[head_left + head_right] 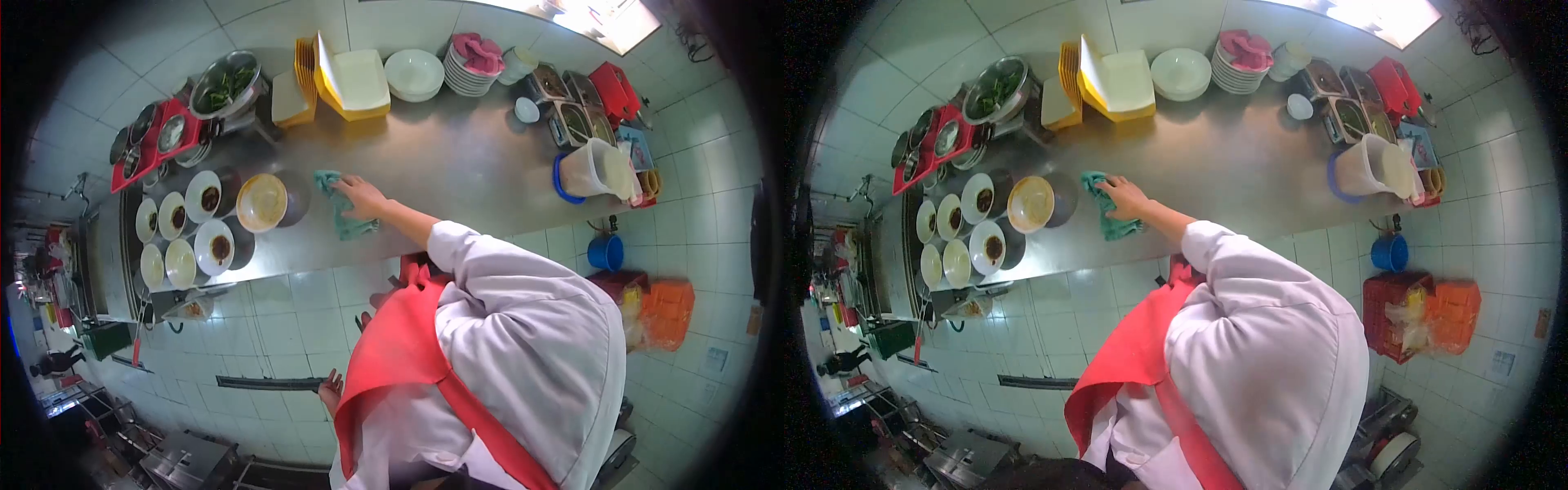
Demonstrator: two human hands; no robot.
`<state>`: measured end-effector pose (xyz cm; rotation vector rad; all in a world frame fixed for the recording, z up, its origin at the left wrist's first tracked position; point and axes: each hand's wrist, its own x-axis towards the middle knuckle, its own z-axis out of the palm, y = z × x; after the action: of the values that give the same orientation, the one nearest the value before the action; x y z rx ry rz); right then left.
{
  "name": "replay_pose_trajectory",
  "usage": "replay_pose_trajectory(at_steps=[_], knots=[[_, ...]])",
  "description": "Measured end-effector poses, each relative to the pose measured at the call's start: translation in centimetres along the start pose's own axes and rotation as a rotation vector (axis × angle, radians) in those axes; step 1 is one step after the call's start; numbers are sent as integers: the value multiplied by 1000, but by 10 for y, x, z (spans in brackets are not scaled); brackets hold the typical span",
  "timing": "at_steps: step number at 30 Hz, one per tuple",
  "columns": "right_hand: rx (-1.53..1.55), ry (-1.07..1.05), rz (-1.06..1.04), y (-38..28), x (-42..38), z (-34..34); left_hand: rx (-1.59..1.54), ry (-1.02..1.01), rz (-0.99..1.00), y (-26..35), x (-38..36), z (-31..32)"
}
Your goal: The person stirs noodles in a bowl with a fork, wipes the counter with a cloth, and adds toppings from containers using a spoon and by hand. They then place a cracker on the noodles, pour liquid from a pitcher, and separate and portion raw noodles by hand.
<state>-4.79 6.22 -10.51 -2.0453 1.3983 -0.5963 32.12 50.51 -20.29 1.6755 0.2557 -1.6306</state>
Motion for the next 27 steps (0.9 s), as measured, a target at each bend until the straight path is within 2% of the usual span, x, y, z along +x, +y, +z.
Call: replay_pose_trajectory(at_steps=[1, 2, 3, 4, 6, 7, 8, 9, 10, 11, 12, 14, 15, 16, 18, 19, 20, 22, 25, 26, 27], knots=[[74, 121, -17, 0, 2, -24, 24, 12, 106, 12, -3, 29], [-5, 250, -83, 8, 6, -51, 52, 30, 208, 18, -6, 45], [-86, 378, -151, 26, 15, -86, 169, 25, 183, 17, 33, 43], [-187, 589, -225, 57, 31, -128, 170, 24, 187, 22, 29, 67], [-331, 913, 65, 97, 40, -226, 240, 94, 319, 42, -16, 146], [-536, 1017, 282, 126, 44, -267, 243, 42, 348, 36, -5, 157], [-551, 1056, 461, 162, 45, -302, 234, 54, 354, 30, 6, 166], [-596, 947, 735, 200, 47, -326, 251, 1, 301, 23, 19, 171], [-488, 750, 871, 215, 46, -345, 266, -53, 247, 12, 36, 174], [-653, 871, 796, 226, 52, -345, 851, -181, 538, 10, 35, 183], [-648, 857, 792, 239, 57, -350, 884, -117, 468, 5, 30, 187], [-292, 842, 633, 246, 66, -365, 944, 2, 318, 31, -47, 263], [-316, 1040, 450, 243, 75, -363, 938, 11, 317, 38, -67, 283], [-310, 1033, 441, 228, 84, -362, 914, 90, 288, 42, -80, 303], [-14, 1058, 242, 195, 92, -359, 898, 190, 244, 37, -82, 310], [235, 1004, 208, 195, 94, -356, 795, 100, 283, 31, -74, 297], [248, 993, 209, 189, 102, -355, 678, 8, 332, 28, -68, 294], [689, 736, -77, 169, 108, -342, 675, 52, 310, 35, -80, 310], [134, 482, -141, 160, 122, -308, 684, 43, 301, 49, -86, 321], [119, 260, 50, 171, 124, -291, 679, 51, 313, 50, -84, 319], [-94, 237, 127, 185, 122, -268, 669, 55, 345, 53, -88, 321]])
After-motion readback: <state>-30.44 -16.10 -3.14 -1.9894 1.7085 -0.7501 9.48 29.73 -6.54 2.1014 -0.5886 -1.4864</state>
